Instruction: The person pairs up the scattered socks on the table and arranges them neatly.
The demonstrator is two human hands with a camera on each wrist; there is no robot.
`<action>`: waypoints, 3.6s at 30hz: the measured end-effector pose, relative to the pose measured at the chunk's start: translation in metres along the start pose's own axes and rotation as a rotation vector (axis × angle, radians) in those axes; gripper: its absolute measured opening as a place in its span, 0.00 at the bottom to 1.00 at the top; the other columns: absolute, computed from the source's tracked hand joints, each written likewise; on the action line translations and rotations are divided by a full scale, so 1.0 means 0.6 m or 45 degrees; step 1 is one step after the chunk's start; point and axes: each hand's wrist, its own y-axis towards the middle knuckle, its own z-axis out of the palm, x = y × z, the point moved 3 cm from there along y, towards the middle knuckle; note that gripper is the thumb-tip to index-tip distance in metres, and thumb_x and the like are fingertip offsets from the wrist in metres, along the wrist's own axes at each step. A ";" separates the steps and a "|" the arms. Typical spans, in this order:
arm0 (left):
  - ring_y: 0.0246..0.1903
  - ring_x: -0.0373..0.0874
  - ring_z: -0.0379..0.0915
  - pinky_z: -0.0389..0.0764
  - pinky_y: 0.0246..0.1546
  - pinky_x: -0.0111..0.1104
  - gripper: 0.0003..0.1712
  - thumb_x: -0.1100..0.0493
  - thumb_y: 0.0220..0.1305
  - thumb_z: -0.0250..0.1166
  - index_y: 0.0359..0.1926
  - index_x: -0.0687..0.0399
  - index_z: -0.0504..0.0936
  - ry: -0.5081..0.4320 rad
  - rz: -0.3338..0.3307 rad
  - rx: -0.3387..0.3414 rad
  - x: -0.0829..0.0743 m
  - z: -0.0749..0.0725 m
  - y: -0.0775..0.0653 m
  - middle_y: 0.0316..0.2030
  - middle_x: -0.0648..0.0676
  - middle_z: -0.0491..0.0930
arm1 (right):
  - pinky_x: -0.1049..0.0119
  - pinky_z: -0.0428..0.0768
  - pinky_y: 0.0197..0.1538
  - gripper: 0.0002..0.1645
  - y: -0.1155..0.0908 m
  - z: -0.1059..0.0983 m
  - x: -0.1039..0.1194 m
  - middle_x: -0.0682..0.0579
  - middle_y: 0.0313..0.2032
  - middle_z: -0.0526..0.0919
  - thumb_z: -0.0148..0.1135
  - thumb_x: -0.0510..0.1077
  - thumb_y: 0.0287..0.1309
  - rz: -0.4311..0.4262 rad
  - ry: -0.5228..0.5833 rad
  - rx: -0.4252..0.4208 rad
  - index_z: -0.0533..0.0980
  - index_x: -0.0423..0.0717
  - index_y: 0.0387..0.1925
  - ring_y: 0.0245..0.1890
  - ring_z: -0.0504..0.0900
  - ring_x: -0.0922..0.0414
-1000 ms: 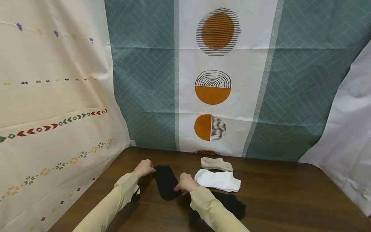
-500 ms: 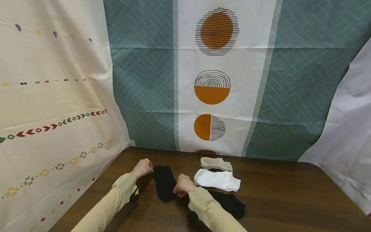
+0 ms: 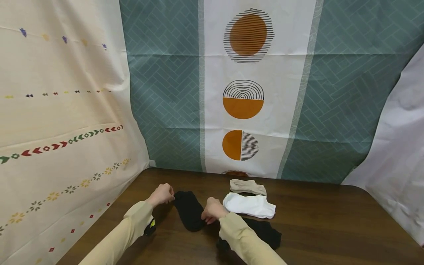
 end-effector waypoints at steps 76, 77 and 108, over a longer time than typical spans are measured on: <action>0.12 0.44 0.72 0.71 0.15 0.33 0.11 0.68 0.50 0.65 0.14 0.60 0.76 -0.075 0.002 0.038 0.010 0.004 -0.025 0.10 0.51 0.72 | 0.66 0.76 0.17 0.13 0.000 -0.003 -0.009 0.47 0.12 0.74 0.66 0.27 0.40 -0.031 -0.112 0.017 0.72 0.39 0.13 0.11 0.74 0.58; 0.12 0.44 0.72 0.71 0.15 0.33 0.12 0.68 0.50 0.65 0.14 0.60 0.76 -0.072 0.003 0.035 0.011 0.005 -0.025 0.10 0.51 0.72 | 0.66 0.75 0.17 0.13 -0.001 -0.002 -0.007 0.47 0.11 0.73 0.67 0.28 0.40 -0.045 -0.132 0.012 0.71 0.39 0.13 0.10 0.73 0.59; 0.27 0.45 0.64 0.68 0.30 0.38 0.15 0.73 0.40 0.69 0.31 0.59 0.75 0.200 0.472 0.121 0.006 -0.001 -0.012 0.25 0.49 0.67 | 0.67 0.68 0.21 0.15 -0.033 0.030 0.032 0.59 0.17 0.69 0.75 0.42 0.35 -0.336 -0.598 0.059 0.72 0.48 0.17 0.17 0.67 0.61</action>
